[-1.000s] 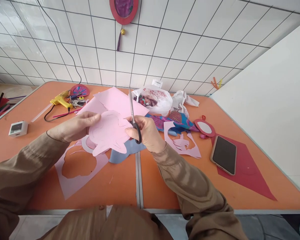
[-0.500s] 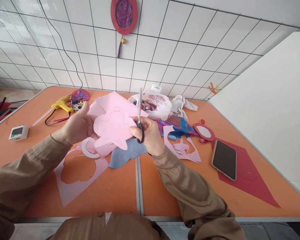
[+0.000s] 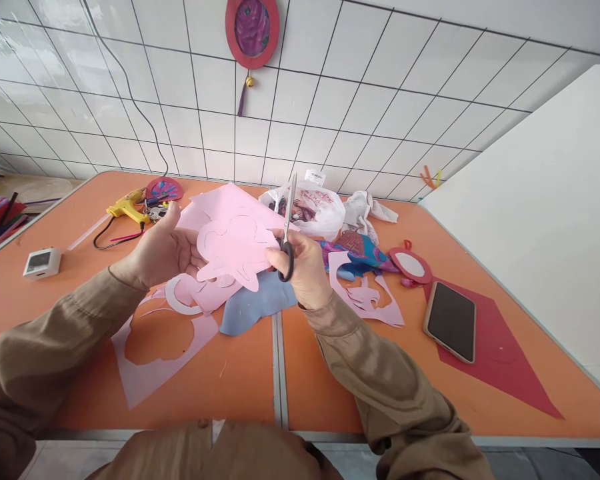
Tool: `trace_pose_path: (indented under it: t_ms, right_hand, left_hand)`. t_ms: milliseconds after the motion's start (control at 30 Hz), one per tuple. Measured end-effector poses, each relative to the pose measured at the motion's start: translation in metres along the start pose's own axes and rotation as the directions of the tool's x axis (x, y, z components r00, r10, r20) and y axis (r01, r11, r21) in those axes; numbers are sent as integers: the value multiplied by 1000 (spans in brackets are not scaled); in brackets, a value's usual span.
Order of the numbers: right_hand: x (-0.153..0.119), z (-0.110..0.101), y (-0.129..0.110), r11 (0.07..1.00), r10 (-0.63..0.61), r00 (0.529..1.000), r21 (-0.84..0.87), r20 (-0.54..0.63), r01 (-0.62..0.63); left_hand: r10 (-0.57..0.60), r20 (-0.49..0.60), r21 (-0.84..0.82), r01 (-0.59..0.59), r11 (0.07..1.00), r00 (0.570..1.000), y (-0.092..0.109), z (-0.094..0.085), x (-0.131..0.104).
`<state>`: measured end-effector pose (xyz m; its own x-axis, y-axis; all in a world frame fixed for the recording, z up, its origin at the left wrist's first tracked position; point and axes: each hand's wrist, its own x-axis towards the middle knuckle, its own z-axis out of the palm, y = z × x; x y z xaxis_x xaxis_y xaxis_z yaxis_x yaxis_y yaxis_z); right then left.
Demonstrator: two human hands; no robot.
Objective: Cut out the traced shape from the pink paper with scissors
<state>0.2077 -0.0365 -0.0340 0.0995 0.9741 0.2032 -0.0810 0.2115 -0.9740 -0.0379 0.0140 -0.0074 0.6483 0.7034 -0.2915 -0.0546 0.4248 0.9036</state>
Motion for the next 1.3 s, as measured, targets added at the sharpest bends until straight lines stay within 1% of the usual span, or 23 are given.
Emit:
trace_pose_path:
  t_ms: [100, 167, 200, 233, 300, 367, 433, 533, 700, 867, 967, 1067, 1167, 1233, 1300]
  right_hand:
    - [0, 1, 0, 1000, -27, 999, 2, -26, 27]
    - [0, 2, 1, 999, -54, 998, -10, -38, 54]
    - [-1, 2, 2, 998, -67, 997, -20, -41, 66]
    - [-1, 2, 3, 997, -78, 996, -30, -45, 77]
    - [-3, 3, 5, 996, -83, 996, -47, -35, 81]
    - [-5, 3, 6, 996, -60, 998, -60, 6, 61]
    - [-6, 3, 5, 996, -46, 998, -71, 36, 49]
    - [-5, 0, -1, 996, -54, 998, -77, 20, 55]
    - [-3, -4, -10, 995, -22, 1000, -95, 12, 23]
    - [-6, -1, -10, 992, -18, 997, -126, 76, 28]
    - [-9, 4, -13, 989, 0, 990, -148, 138, 21]
    - [-11, 7, -16, 986, -10, 990, -163, 144, 34]
    - [-12, 6, -18, 982, -29, 990, -183, 140, 54]
    - [-11, 3, -18, 981, -10, 984, -189, 180, 44]
    - [-7, -1, -17, 983, 25, 968, -180, 249, 21]
  left_hand:
    - [2, 30, 24, -3, 1000, 1000, -1, 4, -2]
    - [28, 46, 48, -30, 998, 999, -4, 10, -4]
    - [49, 35, 55, -51, 997, 998, -6, 13, -5]
    - [68, 8, 60, -69, 996, 998, -9, 17, -5]
    - [107, -91, 25, -105, 994, 990, -15, 25, -5]
    - [165, -219, -41, -178, 983, 962, -18, 30, -4]
    - [158, -239, -61, -177, 982, 958, -19, 33, -4]
    - [114, -197, -29, -122, 992, 974, -15, 31, -6]
    - [30, -81, 24, -29, 999, 996, -11, 27, -10]
    - [-53, 68, 98, 46, 994, 996, -10, 28, -13]
    - [-88, 112, 148, 71, 986, 990, -10, 28, -14]
    - [-52, 95, 151, 37, 988, 994, -10, 30, -13]
    - [47, -3, 109, -46, 993, 999, -10, 32, -11]
    - [87, -55, 94, -81, 992, 995, -10, 32, -10]
    - [91, -53, 100, -86, 991, 994, -9, 32, -10]
